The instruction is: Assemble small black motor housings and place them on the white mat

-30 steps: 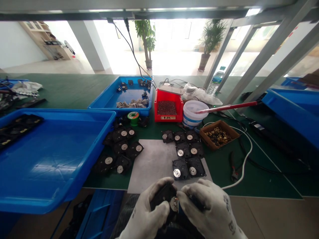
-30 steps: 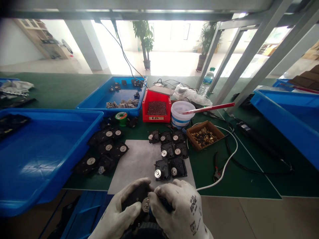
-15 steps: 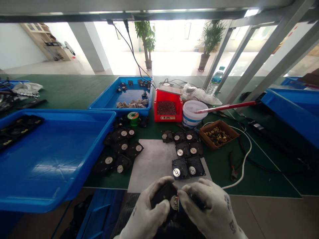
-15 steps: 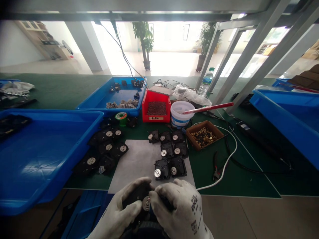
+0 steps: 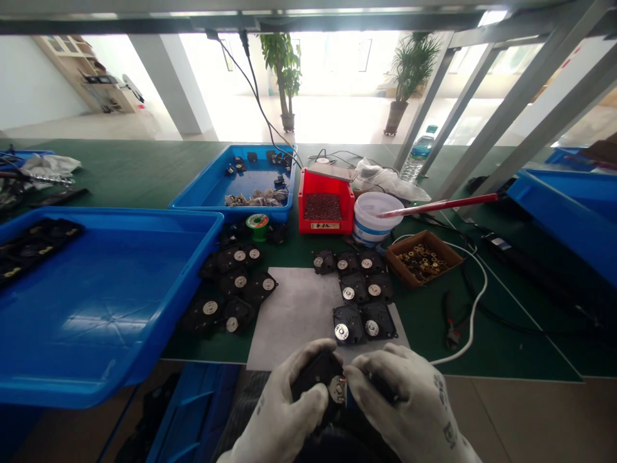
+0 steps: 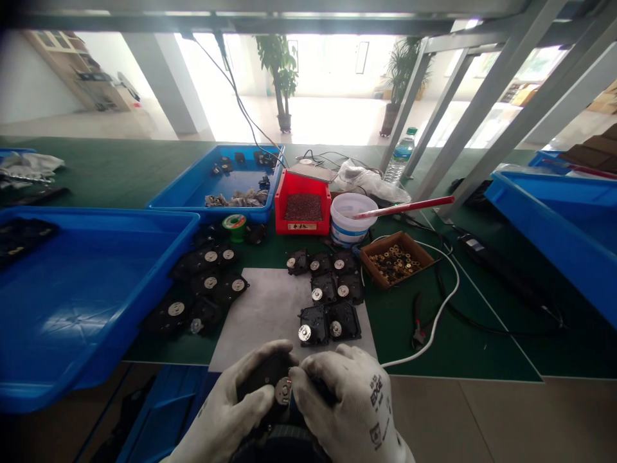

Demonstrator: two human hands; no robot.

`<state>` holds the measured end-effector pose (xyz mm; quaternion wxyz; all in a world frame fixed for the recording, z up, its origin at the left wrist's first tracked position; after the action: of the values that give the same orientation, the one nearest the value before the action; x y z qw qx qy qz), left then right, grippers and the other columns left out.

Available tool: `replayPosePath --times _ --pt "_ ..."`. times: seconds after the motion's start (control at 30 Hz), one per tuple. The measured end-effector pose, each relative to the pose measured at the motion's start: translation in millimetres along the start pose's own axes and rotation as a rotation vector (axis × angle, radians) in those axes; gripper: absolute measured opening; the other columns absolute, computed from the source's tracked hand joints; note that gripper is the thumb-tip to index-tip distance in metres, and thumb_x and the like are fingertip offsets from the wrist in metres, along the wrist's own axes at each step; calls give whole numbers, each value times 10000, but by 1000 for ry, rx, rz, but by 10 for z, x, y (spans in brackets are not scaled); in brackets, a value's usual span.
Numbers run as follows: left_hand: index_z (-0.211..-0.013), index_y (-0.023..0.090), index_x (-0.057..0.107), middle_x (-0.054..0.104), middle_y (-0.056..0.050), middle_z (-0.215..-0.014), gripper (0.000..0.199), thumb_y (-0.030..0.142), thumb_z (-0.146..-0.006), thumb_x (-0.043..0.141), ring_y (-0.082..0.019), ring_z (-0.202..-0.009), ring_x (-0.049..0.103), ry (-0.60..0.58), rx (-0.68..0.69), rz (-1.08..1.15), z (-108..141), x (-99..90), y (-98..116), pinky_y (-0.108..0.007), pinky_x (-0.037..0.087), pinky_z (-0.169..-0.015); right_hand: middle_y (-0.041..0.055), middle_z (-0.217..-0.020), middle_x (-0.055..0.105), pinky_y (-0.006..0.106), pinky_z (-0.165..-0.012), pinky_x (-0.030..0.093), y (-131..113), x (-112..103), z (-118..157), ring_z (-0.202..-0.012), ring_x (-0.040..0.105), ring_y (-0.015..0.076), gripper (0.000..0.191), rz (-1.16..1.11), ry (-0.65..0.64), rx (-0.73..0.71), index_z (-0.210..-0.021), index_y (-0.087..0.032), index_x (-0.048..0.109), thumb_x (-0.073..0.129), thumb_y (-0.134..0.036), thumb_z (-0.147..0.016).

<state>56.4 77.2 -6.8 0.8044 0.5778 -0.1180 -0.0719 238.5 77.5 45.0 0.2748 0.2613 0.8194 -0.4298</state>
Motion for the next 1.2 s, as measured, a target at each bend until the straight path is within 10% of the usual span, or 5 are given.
replayPosePath --times 0.73,1.2 --pt "-1252 223 778 806 -77 -1245 497 402 -788 783 -320 -1218 727 142 -3 -60 48 -66 -53 -325 594 -1039 -42 -661 716 315 -682 391 -8 29 72 -624 636 154 210 36 -21 96 -723 -251 672 707 -288 -927" --pt "-1382 255 711 750 -79 -1373 538 449 -881 747 -339 -1330 663 -11 -27 -81 -23 -228 -297 -364 574 -1096 -26 -617 657 316 -656 344 -14 60 97 -610 576 153 236 88 -28 105 -688 -245 664 690 -306 -914"
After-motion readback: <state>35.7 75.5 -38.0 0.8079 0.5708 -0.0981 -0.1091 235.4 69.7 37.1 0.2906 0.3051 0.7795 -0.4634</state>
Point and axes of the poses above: each hand's wrist, its own z-axis away from the middle knuckle, its own x-axis out of the palm, y = z × x, the point moved 5 cm from there along -z, towards the middle knuckle
